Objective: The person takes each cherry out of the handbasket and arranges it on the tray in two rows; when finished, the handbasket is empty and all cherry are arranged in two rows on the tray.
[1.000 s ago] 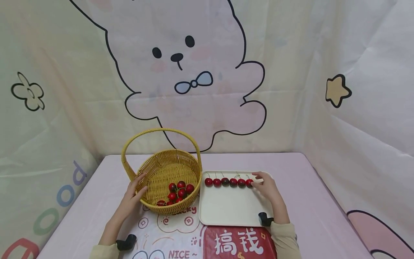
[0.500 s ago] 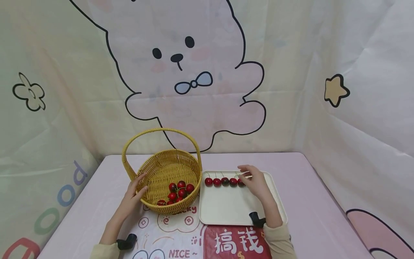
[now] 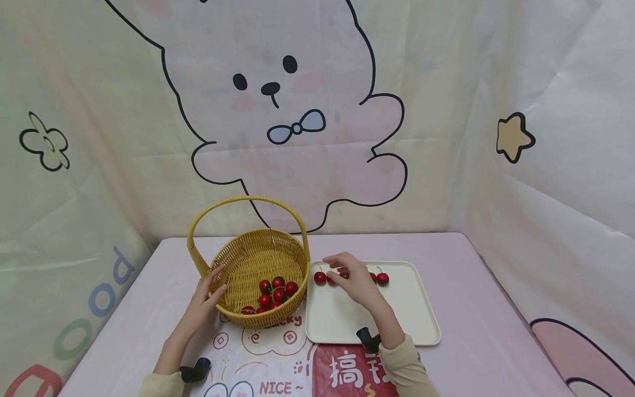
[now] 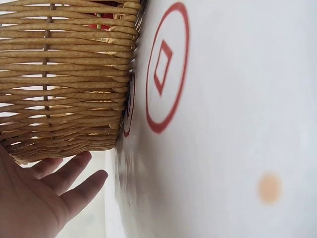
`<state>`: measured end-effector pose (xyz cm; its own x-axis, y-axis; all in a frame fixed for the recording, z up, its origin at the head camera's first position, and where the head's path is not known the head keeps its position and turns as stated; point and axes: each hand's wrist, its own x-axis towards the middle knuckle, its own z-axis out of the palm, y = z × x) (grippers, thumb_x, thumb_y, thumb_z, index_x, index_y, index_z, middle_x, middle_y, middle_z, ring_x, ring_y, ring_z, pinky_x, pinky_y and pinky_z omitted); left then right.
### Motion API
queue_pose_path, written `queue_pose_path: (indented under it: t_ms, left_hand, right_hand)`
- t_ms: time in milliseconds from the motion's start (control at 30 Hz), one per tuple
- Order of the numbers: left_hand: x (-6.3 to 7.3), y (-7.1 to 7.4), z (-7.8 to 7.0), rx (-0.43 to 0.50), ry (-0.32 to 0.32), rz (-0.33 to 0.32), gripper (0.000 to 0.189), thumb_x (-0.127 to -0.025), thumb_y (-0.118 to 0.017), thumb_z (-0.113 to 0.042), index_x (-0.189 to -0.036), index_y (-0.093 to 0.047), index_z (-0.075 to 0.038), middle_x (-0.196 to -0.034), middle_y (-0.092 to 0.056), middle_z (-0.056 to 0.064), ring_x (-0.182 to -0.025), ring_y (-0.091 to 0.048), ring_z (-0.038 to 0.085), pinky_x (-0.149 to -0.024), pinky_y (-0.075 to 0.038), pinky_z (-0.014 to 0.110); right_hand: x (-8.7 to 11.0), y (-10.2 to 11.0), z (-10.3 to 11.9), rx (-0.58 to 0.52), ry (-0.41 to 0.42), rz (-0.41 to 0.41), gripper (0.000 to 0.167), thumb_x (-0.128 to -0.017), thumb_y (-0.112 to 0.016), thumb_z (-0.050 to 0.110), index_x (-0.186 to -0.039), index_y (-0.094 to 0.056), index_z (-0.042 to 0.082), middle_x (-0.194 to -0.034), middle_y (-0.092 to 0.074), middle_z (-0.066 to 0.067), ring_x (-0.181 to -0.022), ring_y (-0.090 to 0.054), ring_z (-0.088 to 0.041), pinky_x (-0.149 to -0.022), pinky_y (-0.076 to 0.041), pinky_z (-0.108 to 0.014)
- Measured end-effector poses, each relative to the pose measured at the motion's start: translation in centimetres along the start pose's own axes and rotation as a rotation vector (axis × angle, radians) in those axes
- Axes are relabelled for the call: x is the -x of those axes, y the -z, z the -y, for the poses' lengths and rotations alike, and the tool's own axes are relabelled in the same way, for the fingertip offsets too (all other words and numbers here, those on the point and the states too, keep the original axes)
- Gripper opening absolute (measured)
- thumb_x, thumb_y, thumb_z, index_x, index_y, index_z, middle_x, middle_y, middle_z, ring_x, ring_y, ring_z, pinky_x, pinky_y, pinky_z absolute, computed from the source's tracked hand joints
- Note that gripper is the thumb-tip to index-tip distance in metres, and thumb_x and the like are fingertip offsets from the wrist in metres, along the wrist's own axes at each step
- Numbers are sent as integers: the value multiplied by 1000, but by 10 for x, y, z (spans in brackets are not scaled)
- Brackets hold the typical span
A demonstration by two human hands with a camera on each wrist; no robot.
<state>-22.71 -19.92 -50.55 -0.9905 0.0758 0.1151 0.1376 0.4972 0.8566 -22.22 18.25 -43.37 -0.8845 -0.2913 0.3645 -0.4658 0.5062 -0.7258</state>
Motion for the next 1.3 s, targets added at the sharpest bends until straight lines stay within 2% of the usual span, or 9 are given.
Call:
queue_pose_path:
  t_ms: [267,433,567,767,1000,1167,1300]
  left_hand:
    - [-1,-1,3,-12,-20,-3,56,-95,-49,-38,-145,-27,-27,-145,-21,23,-132,-26,47,-99,-24,68]
    - [-1,-1,3,-10,-16,-6,55,-95,-50,-34,-145,-27,-27,-144,-22,23,-131,-27,47,-98,-24,68]
    - [-1,-1,3,-10,-8,-1,56,-95,-49,-37,-145,-27,-28,-142,-24,21,-132,-27,46,-99,-24,67]
    - [0,-2,2,-9,1,-1,57,-94,-49,-44,-145,-27,-30,-143,-24,20,-133,-26,45,-100,-23,67]
    - [0,-3,2,-13,-4,0,55,-95,-49,-38,-145,-27,-29,-143,-24,20,-132,-26,46,-99,-24,67]
    - [1,-1,1,-14,-5,-1,56,-95,-49,-40,-145,-27,-29,-142,-26,20,-132,-28,45,-99,-25,68]
    - [1,0,1,-9,-4,-9,54,-95,-50,-36,-145,-28,-30,-140,-27,19,-131,-29,45,-98,-25,67]
  right_hand:
    - [-21,-31,8,-68,53,125,28,-87,-62,3,-114,-62,7,-111,-61,-15,-100,-61,-30,-82,-53,-36]
    - [-35,-47,11,-45,84,197,29,-88,-61,7,-117,-61,4,-111,-63,-13,-100,-61,-28,-82,-52,-36]
    - [-46,-55,14,-15,72,266,31,-89,-61,9,-119,-60,3,-113,-63,-11,-102,-60,-25,-84,-51,-37]
    - [-63,-65,10,30,39,401,31,-88,-62,6,-119,-60,4,-116,-62,-13,-106,-59,-26,-89,-49,-40]
    - [-77,-69,5,38,45,593,26,-88,-60,3,-114,-62,4,-114,-63,-11,-108,-57,-27,-93,-45,-44]
    - [-83,-75,4,68,50,617,30,-88,-61,2,-117,-61,5,-115,-63,-10,-105,-58,-26,-87,-49,-37]
    - [-88,-79,4,146,53,632,27,-87,-62,2,-113,-64,9,-111,-64,-6,-102,-59,-22,-84,-49,-31]
